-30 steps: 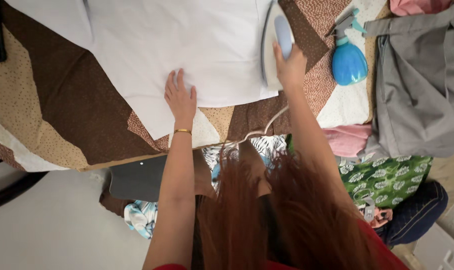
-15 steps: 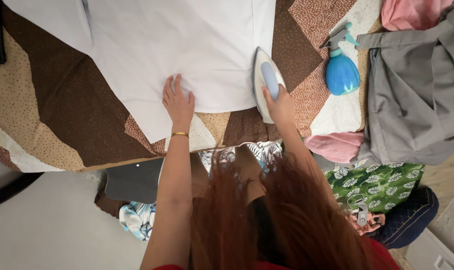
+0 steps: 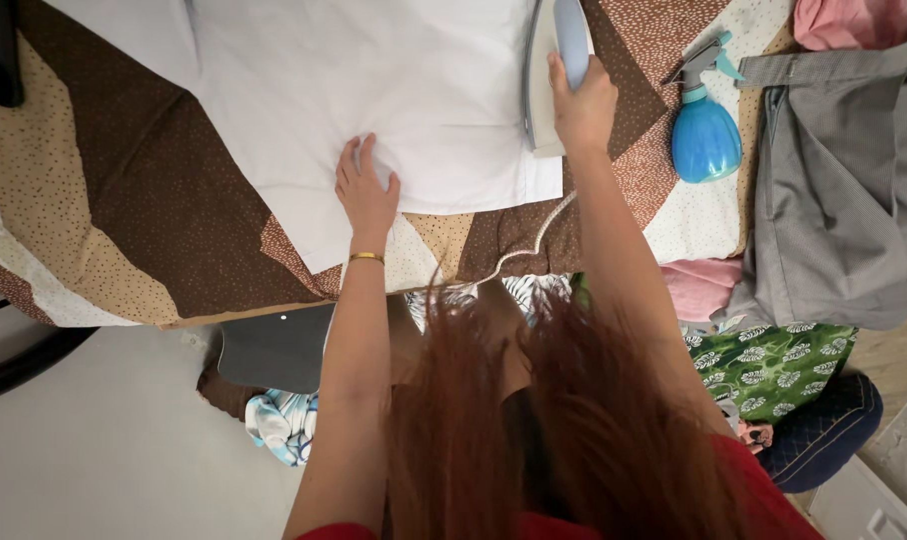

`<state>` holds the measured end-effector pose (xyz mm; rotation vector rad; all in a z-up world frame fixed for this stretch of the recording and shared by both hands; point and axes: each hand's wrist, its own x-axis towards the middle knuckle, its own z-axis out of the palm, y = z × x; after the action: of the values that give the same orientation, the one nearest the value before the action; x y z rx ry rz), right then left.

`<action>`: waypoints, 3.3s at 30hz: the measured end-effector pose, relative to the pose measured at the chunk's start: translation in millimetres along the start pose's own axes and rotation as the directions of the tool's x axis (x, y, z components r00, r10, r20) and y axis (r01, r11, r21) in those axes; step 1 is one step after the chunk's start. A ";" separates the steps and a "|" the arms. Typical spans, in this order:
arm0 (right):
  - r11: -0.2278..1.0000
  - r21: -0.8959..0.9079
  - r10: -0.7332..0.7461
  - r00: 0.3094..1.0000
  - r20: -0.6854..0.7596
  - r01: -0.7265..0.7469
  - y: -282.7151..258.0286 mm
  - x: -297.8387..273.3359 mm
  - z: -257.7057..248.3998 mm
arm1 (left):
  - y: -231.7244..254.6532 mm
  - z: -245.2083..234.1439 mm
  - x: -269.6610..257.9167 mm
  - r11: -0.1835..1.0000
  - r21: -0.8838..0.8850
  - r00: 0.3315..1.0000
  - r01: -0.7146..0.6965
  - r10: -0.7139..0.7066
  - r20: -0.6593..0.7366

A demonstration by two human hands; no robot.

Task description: The person irons a white collared shirt on a bed, smoothing the fabric by hand and pressing different sections of the shirt with an iron.

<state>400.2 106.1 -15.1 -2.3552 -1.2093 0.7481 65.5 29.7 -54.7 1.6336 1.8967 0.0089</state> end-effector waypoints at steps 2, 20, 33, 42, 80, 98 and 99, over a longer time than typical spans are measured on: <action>0.999 -0.036 -0.002 0.999 0.051 0.003 9.9 -10.8 -5.4 | -3.6 -5.5 4.0 1.000 -0.026 0.998 -0.002 0.003 0.063; 0.957 -0.282 -0.160 0.930 -0.331 0.064 118.4 -101.0 -84.9 | -129.7 -32.2 -44.3 0.905 -0.151 0.829 0.397 -0.424 -0.365; 0.995 0.019 0.102 0.995 -0.020 -0.101 105.0 -134.9 55.0 | -192.8 2.6 -55.1 0.857 -0.326 0.763 0.399 -0.508 -0.400; 0.982 -0.185 0.036 0.996 0.085 -0.019 144.3 -201.0 35.0 | -172.3 -42.5 -139.0 0.862 -0.316 0.774 0.397 -0.499 -0.389; 0.807 -0.588 -0.328 0.876 -0.354 0.064 82.5 -83.1 22.4 | -209.0 -105.3 81.2 0.488 -0.845 0.899 0.217 -0.437 -0.021; 0.992 0.073 0.111 0.983 -0.144 -0.102 125.6 -115.7 -80.2 | -241.9 -43.6 -46.5 0.768 -0.612 0.924 0.188 -0.350 -0.156; 0.999 0.023 -0.034 0.995 -0.098 0.036 117.2 -131.8 -77.9 | -243.8 -42.0 -49.7 0.800 -0.571 0.917 0.186 -0.350 -0.191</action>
<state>456.8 -75.2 17.7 -2.3160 -1.1907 0.6256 -168.8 -55.2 -94.7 1.0002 2.0771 0.6460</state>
